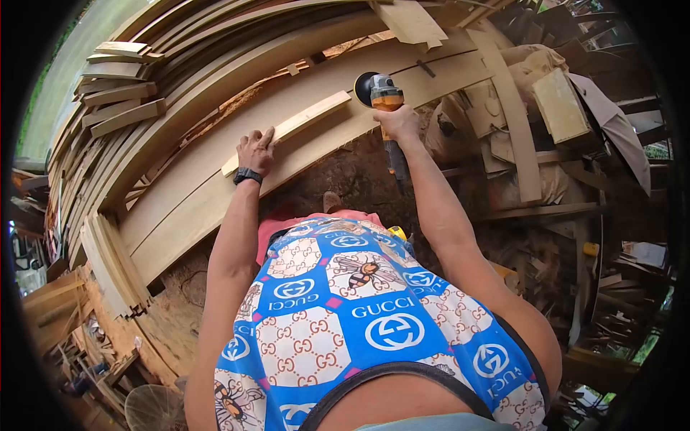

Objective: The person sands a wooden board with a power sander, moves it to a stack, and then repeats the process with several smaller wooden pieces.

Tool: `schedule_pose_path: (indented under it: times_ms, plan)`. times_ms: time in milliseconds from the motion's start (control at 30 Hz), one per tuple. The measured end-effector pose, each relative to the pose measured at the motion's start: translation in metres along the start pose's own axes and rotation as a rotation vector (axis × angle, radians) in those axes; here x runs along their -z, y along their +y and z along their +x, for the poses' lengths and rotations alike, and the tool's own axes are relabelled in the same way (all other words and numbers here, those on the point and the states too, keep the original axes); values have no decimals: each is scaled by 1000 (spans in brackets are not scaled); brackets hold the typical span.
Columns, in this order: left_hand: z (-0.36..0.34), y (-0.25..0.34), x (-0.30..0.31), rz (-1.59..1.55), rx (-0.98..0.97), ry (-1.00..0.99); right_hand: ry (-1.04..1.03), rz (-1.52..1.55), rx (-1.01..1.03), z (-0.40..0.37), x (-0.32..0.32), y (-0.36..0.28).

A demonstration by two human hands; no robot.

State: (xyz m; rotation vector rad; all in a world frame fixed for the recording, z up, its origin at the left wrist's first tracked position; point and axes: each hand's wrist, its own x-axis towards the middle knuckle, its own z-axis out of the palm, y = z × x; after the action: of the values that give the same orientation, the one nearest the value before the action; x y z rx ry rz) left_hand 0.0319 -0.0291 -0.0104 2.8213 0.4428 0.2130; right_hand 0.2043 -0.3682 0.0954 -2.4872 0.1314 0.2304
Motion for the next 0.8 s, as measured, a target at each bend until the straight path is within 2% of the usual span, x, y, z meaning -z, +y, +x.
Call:
schedule_pose_path:
  times_ms: [167,800]
  plan:
    - [0,-25,6,28,-57,-48,-8,27,-4,-4,-8,-8]
    - [-4,-18,14,-5,-73,-11,-64,-14,-49,-25,-22,-42]
